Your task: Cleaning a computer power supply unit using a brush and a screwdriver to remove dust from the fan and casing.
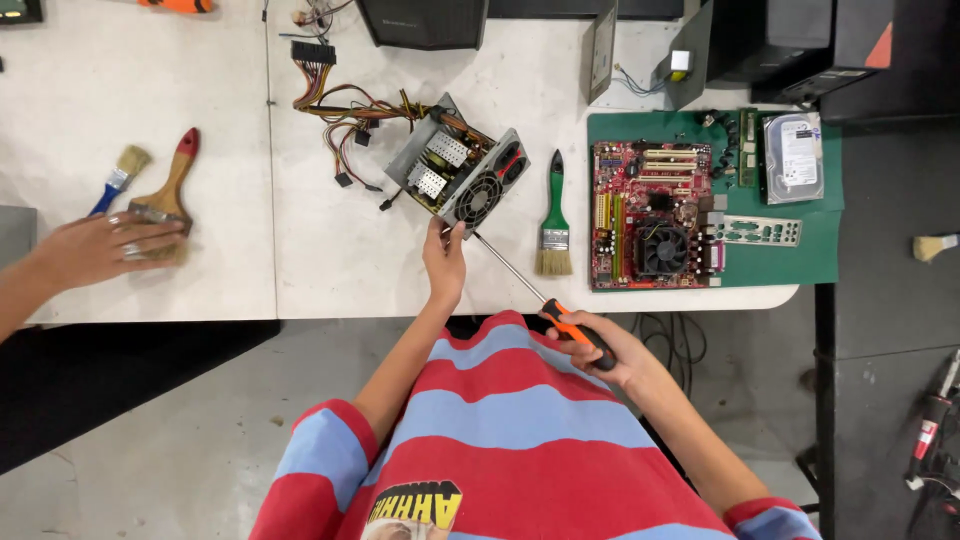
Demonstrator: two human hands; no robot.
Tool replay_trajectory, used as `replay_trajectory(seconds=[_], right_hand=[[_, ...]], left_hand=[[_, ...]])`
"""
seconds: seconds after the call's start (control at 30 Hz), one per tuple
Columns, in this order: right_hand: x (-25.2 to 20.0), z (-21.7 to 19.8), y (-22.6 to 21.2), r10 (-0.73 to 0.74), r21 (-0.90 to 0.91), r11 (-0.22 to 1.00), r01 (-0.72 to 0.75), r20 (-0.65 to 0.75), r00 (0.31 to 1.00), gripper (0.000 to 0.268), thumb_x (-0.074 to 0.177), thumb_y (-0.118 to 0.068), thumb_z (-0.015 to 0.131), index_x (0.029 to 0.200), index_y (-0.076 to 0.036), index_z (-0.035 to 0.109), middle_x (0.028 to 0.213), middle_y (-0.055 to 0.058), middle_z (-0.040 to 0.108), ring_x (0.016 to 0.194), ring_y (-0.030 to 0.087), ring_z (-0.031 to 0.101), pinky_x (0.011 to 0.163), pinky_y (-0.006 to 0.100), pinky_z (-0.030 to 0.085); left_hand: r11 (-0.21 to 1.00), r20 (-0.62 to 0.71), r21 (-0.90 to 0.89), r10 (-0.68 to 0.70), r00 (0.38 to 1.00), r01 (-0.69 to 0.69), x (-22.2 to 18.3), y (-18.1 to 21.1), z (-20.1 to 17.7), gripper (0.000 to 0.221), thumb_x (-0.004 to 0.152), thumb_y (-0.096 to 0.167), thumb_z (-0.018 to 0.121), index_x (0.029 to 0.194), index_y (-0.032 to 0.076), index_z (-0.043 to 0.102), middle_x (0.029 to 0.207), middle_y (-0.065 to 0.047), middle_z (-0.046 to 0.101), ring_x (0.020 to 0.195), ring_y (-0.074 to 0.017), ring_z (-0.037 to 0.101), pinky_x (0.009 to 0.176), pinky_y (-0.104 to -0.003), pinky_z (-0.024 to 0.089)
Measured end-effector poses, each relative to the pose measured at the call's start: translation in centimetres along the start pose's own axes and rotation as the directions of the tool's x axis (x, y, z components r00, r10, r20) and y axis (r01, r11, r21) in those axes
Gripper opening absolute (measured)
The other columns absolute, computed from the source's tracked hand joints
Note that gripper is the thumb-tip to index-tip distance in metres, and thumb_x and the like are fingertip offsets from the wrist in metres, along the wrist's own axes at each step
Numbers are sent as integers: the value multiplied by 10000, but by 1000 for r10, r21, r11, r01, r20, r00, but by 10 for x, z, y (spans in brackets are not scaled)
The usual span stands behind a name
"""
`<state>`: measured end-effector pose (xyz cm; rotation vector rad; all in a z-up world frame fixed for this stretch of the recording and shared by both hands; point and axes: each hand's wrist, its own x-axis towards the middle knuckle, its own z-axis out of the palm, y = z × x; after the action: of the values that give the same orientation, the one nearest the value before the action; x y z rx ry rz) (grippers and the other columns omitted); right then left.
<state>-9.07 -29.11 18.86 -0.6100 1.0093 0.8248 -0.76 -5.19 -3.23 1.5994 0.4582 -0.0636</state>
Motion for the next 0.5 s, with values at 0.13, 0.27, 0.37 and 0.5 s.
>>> replay_trajectory(seconds=[0.13,0.27,0.37,0.5], right_hand=[[-4,16,-6,38,-279,960,5,149,988,372,1026,-390,529,1032,-18,530,608,35,410,334,56,329,291,140,237],[-12,19,-14,-361,-898,358,257,121,925,654,1011,-291,598,1549,-181,242,642,129,644,391,249,646,334,312,492],[-25,39,-1,-532,-716,-692,-90,422,734,554,1016,-380,503,1459,-59,414,782,127,715,667,337,757,538,460,601],[-23,24,-2,-493,-975,-219,50,154,856,884,989,-529,556,1629,-158,72,1044,240,721,1044,471,708,883,575,557]], left_hand=[[1000,19,8,17,1000,-17,-2,-7,-3,341,1099,234,569,1355,16,514,1289,-196,625,1172,-309,654,996,-416,547],[999,63,46,7,998,-10,-4,2,-9,418,1118,250,540,1447,7,453,1375,-216,574,1252,-329,617,1023,-441,542],[994,109,106,-31,994,19,-26,75,-15,608,1098,298,548,1481,-131,350,1443,-386,459,1328,-489,517,1101,-563,470],[994,88,105,16,996,-25,-23,63,-12,558,1072,234,584,1469,-105,388,1401,-395,492,1284,-521,540,1061,-559,505]])
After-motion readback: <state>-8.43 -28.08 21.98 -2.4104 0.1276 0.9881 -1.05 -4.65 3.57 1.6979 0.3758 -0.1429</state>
